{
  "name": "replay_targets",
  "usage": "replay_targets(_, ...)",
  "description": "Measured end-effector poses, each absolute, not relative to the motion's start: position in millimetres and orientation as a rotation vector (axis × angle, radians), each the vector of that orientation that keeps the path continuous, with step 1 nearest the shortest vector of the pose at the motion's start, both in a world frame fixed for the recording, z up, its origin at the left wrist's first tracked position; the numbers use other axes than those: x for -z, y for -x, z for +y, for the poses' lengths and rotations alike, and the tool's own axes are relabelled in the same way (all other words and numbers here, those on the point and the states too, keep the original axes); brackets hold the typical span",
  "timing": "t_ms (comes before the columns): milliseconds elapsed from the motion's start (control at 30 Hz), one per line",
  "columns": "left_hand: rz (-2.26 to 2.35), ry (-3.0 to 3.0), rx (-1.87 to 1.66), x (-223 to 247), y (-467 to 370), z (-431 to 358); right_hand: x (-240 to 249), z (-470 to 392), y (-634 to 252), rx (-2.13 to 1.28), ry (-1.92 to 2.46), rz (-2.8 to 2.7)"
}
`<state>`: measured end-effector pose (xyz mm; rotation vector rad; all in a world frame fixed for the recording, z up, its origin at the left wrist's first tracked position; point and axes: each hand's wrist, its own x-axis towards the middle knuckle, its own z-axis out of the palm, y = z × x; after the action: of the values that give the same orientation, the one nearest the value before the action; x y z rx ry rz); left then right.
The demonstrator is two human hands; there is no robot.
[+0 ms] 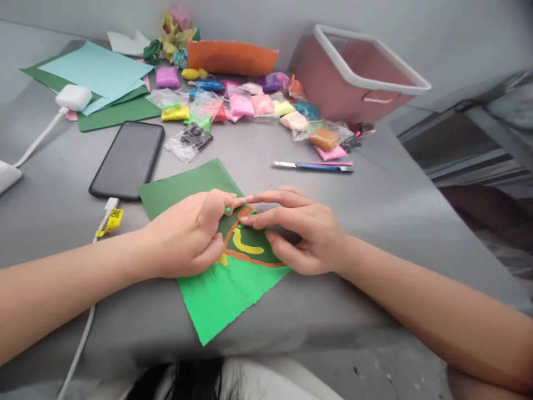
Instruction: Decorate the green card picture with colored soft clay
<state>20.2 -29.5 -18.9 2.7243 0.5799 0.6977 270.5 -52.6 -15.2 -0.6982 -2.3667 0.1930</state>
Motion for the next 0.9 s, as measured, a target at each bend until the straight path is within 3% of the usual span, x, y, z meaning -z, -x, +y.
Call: replay_targets(900, 0.594, -2.731, -0.704, 19.5, -19.7, -29.6, 19.1, -53.5, -270.6, -0.102, 0.597, -2.377)
